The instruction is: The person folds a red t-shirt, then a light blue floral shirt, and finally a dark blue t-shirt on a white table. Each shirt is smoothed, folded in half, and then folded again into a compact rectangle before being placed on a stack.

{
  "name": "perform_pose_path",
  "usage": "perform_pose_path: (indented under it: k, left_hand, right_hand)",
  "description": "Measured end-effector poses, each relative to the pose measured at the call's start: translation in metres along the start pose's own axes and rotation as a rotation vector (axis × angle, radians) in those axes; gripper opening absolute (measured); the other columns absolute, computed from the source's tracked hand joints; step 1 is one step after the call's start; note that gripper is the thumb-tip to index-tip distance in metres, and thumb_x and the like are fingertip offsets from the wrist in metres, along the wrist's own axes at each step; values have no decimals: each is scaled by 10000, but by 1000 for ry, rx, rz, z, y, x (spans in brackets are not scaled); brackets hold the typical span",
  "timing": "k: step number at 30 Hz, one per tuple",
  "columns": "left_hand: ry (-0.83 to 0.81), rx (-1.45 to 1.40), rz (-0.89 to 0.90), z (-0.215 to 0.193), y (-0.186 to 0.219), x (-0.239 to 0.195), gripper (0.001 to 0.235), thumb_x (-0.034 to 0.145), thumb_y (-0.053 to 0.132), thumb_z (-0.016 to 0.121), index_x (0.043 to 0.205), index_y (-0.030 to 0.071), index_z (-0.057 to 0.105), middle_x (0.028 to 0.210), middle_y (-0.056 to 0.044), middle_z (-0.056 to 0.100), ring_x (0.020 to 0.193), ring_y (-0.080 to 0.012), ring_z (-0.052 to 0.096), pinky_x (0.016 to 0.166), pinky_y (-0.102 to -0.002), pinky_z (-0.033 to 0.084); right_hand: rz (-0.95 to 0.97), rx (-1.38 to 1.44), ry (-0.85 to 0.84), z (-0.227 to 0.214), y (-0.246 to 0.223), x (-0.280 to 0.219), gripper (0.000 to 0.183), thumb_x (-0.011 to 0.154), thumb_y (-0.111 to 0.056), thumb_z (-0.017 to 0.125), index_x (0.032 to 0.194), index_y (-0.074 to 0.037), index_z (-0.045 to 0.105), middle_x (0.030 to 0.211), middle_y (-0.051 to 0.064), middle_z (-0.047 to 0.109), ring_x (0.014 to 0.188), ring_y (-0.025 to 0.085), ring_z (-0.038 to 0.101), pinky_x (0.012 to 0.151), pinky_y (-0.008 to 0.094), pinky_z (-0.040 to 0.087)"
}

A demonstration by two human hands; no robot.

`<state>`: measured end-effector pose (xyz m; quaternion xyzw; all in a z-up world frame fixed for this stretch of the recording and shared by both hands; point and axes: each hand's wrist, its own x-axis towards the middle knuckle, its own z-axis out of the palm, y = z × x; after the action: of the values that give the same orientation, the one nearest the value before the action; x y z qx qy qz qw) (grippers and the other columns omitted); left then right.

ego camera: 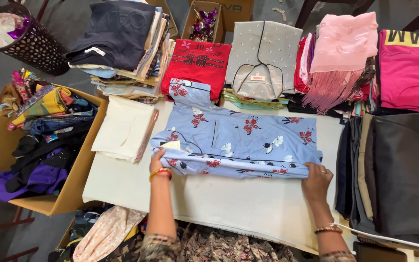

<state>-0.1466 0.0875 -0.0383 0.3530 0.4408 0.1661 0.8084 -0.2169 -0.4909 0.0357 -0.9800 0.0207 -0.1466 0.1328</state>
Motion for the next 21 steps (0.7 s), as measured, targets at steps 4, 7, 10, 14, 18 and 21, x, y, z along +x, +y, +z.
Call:
perform_pose_path:
  k: [4,7,10,14,18,21]
  left_hand:
    - [-300,-63,-192,3,71,-60,400,805,101,736,1188,7,669,1149,-135,727,1054,-296,703,962,-428,568]
    - [-375,-41,-176,-10,123,-109,389,824,95,682,1201,-1,676,1170,-143,733,1070,-292,717,992,-433,563]
    - [-359,-27,-110,-17,172,-167,375,905,112,706,1238,-35,617,1164,-177,707,1046,-308,707,989,-453,544]
    - [-421,-66,40,29,229,-260,407,887,190,662,1223,-39,643,1126,-182,745,1005,-281,744,927,-425,598]
    - [-479,63,146,26,218,-217,355,991,212,674,1233,-45,638,1074,-169,728,922,-257,725,829,-398,590]
    - [-501,45,69,63,181,-170,254,933,123,702,1156,16,643,1013,-102,719,889,-232,718,803,-381,595]
  right_hand:
    - [-17,132,-55,-39,8,8,363,794,-8,633,1134,-132,660,1037,113,705,1051,320,638,960,458,427]
    - [82,214,-337,-98,-5,13,398,738,-24,646,1113,-151,680,1010,145,724,928,373,681,785,441,524]
    - [215,380,-626,-152,-13,15,367,793,4,603,1118,-143,693,846,137,746,784,288,726,726,385,547]
    - [185,622,-762,-194,-9,15,356,774,39,591,1064,-115,727,768,97,724,715,200,678,683,335,539]
    - [254,634,-819,-188,-11,29,286,827,10,593,1050,-72,752,735,117,677,718,178,591,672,339,512]
    - [298,520,-800,-142,1,41,214,904,-55,611,1066,-66,751,801,151,672,754,240,614,721,365,530]
